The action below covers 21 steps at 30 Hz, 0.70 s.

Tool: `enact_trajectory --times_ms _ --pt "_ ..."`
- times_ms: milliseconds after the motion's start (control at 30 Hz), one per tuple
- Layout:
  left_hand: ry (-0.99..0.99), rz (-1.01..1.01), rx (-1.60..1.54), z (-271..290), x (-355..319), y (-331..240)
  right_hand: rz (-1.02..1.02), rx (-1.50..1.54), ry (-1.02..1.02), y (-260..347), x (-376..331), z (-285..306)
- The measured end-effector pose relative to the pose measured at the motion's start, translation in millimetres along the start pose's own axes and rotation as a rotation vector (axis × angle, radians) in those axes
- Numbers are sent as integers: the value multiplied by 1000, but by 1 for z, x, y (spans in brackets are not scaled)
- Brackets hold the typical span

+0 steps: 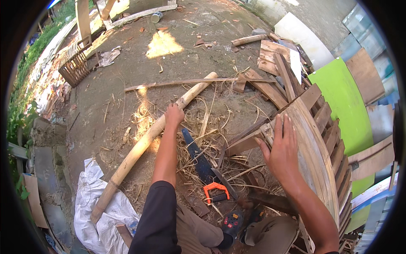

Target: The person hammers nails into a wooden pallet using a hammer, then uses a metal bar to pry apart sections of the pallet. The person works on the pallet while sitting on the ground.

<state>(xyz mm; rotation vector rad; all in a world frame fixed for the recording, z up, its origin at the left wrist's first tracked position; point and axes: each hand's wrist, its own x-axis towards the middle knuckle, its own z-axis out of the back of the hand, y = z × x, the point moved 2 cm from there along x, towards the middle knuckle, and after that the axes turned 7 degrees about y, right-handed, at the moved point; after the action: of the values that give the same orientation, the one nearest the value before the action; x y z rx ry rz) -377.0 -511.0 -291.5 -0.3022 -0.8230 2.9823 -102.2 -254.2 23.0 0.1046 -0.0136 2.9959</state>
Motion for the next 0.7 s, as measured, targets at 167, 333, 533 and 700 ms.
enact_trajectory --times_ms 167,333,533,700 --pt "-21 -46 159 -19 95 -24 -25 2 119 1 1 7" --pt "39 77 309 -39 160 -28 -27 -10 204 -1 8 9" --pt "110 80 179 -94 190 -52 -56 55 181 1 8 9" --pt "-37 41 352 -97 188 -44 -70 65 200 3 9 7"
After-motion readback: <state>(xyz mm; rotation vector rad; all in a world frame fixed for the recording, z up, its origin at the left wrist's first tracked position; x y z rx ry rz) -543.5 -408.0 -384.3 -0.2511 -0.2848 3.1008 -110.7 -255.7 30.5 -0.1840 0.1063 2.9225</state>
